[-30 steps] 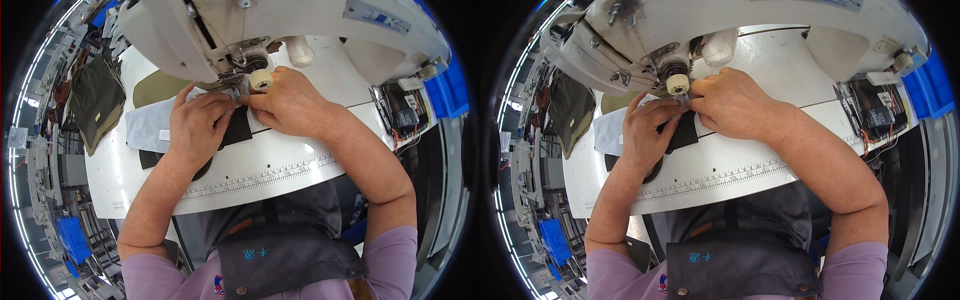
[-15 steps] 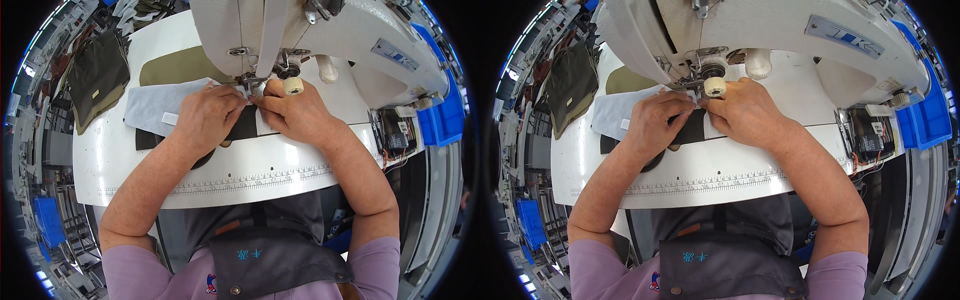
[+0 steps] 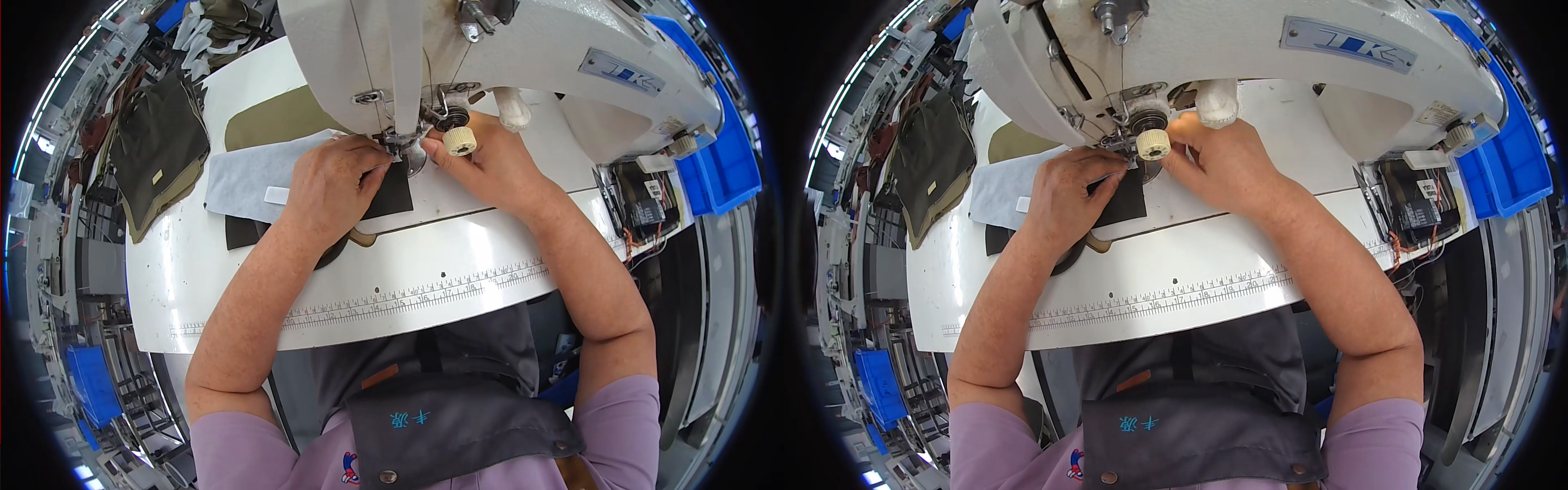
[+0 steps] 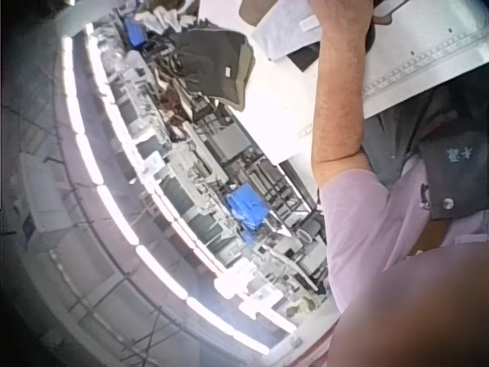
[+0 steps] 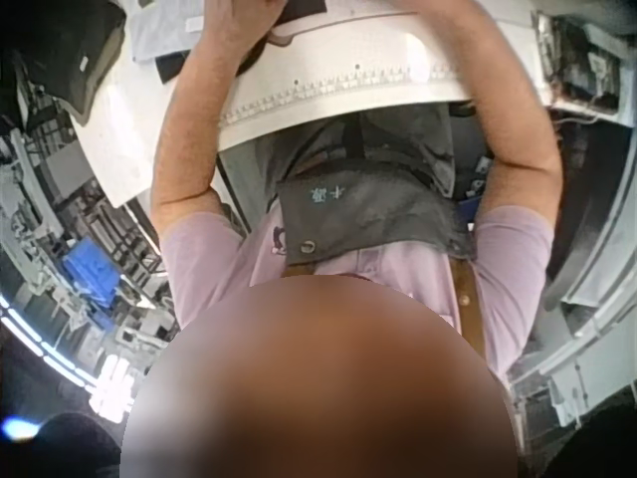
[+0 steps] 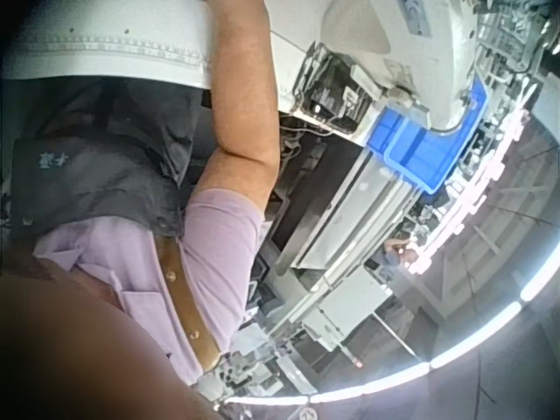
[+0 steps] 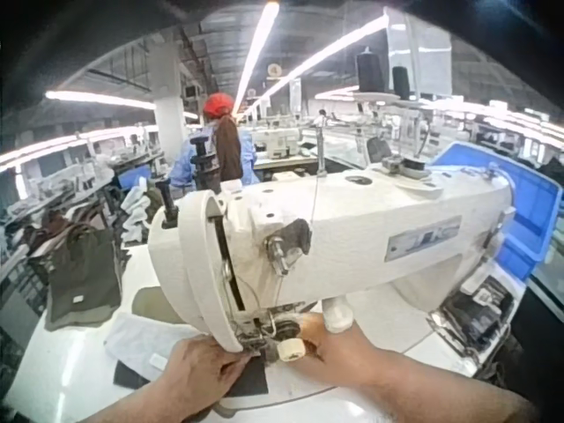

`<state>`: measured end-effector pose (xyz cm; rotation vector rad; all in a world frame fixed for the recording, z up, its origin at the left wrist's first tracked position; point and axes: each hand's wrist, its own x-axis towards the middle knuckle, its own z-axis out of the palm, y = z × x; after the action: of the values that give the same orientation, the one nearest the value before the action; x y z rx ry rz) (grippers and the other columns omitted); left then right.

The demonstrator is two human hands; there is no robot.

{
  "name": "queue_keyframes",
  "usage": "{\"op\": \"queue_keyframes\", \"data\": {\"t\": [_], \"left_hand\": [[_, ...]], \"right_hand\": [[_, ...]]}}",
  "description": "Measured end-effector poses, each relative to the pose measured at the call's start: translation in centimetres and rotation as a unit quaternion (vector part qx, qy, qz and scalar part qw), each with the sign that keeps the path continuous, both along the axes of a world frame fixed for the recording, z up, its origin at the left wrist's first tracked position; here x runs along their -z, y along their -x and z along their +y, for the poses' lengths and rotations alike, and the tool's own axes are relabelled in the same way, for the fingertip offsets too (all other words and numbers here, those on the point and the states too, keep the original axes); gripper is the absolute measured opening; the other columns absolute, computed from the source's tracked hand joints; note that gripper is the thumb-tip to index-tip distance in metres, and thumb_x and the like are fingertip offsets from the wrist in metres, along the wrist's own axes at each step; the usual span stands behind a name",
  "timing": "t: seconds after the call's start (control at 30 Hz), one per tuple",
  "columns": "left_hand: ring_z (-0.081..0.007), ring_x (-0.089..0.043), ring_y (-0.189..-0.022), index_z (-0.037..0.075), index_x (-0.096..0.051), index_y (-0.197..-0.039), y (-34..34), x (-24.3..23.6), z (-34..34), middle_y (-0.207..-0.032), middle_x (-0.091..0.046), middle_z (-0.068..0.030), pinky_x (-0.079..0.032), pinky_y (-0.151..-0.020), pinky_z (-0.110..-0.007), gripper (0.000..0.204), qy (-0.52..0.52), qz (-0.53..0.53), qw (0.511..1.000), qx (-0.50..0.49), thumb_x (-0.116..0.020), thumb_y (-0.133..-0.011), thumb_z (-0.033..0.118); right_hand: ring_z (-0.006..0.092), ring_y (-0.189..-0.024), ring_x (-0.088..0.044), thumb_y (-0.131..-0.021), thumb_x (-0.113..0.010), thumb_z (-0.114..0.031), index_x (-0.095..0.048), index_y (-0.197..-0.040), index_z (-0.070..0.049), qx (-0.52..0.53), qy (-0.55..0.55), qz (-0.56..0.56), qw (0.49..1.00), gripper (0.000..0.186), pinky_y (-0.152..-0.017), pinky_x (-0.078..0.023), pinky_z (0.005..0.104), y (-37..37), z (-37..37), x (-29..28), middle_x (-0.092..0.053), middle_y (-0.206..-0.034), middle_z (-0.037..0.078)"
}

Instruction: The worker is using an industrial sewing machine to assemble components of a fabric or leather bag.

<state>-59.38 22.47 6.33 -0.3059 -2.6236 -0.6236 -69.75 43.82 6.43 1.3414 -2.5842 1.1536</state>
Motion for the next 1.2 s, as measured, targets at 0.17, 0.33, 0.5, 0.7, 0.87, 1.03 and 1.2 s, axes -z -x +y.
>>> {"op": "queue_keyframes", "data": {"t": [0.17, 0.33, 0.5, 0.7, 0.87, 1.03, 1.2], "left_hand": [[-0.0295, -0.072, -0.087, 0.002, -0.077, -0.094, 0.0, -0.1, 0.2, -0.096, -0.075, -0.0112, -0.057, -0.080, -0.037, 0.012, 0.001, 0.011, 1.000, 0.001, -0.071, -0.083, 0.003], [-0.0294, -0.072, -0.088, 0.001, -0.077, -0.095, -0.1, -0.1, 0.1, -0.095, -0.075, -0.0120, -0.057, -0.080, -0.036, 0.013, 0.005, 0.013, 1.000, 0.000, -0.072, -0.083, 0.003], [-0.0291, -0.072, -0.089, 0.001, -0.077, -0.094, 0.0, -0.1, 0.2, -0.096, -0.076, -0.0117, -0.057, -0.080, -0.036, 0.013, 0.016, 0.012, 1.000, -0.002, -0.072, -0.082, 0.004], [-0.0267, -0.072, -0.093, 0.006, -0.077, -0.093, -0.7, -0.7, 0.8, -0.098, -0.076, -0.0081, -0.052, -0.098, -0.044, 0.012, 0.026, -0.013, 0.999, -0.013, -0.072, -0.083, 0.006], [-0.0244, -0.073, -0.097, 0.008, -0.077, -0.092, -1.2, -0.6, 1.1, -0.099, -0.076, -0.0048, -0.040, -0.113, -0.056, 0.010, 0.039, -0.019, 0.999, -0.020, -0.072, -0.084, 0.007], [-0.0267, -0.071, -0.094, 0.009, -0.076, -0.090, -1.0, 0.0, 0.9, -0.096, -0.075, -0.0042, -0.045, -0.111, -0.051, 0.011, 0.011, 0.008, 1.000, -0.026, -0.073, -0.080, 0.008], [-0.0279, -0.069, -0.095, 0.008, -0.076, -0.092, -0.7, -0.3, 1.3, -0.094, -0.074, -0.0063, -0.051, -0.099, -0.045, 0.013, -0.014, 0.010, 0.999, -0.034, -0.074, -0.079, 0.006]], "right_hand": [[0.0156, -0.071, -0.059, -0.101, -0.058, -0.027, -0.064, -0.095, -0.001, -0.037, 0.171, -0.102, 0.979, 0.027, -0.065, -0.048, 0.0323, 0.4, -0.1, 0.3, -0.063, -0.077, 0.006], [0.0121, -0.074, -0.055, -0.106, -0.051, -0.033, -0.064, -0.095, 0.000, -0.053, 0.257, -0.131, 0.956, 0.037, -0.068, -0.046, 0.0294, -0.1, -0.4, 0.0, -0.063, -0.079, 0.004], [0.0100, -0.076, -0.057, -0.108, -0.047, -0.025, -0.066, -0.102, -0.001, -0.031, 0.233, -0.201, 0.951, 0.031, -0.066, -0.045, 0.0261, 0.8, -0.3, 0.1, -0.067, -0.087, 0.004], [0.0121, -0.074, -0.062, -0.106, -0.050, -0.024, -0.068, -0.105, 0.000, -0.014, 0.258, -0.212, 0.942, 0.030, -0.071, -0.051, 0.0292, 0.7, -0.5, 0.3, -0.071, -0.089, 0.006], [0.0147, -0.070, -0.064, -0.104, -0.053, -0.032, -0.072, -0.104, -0.002, -0.009, 0.204, -0.159, 0.966, 0.036, -0.070, -0.053, 0.0311, 1.2, -0.1, 0.2, -0.071, -0.081, 0.006], [0.0211, -0.066, -0.067, -0.101, -0.054, -0.049, -0.076, -0.082, -0.005, 0.010, 0.126, -0.131, 0.983, 0.053, -0.068, -0.052, 0.0332, 1.4, -0.1, 0.2, -0.070, -0.068, 0.008], [0.0306, -0.069, -0.068, -0.100, -0.046, -0.060, -0.076, -0.075, -0.008, -0.001, 0.111, -0.078, 0.991, 0.066, -0.070, -0.053, 0.0396, 1.7, 0.0, 0.4, -0.069, -0.065, 0.011]]}}
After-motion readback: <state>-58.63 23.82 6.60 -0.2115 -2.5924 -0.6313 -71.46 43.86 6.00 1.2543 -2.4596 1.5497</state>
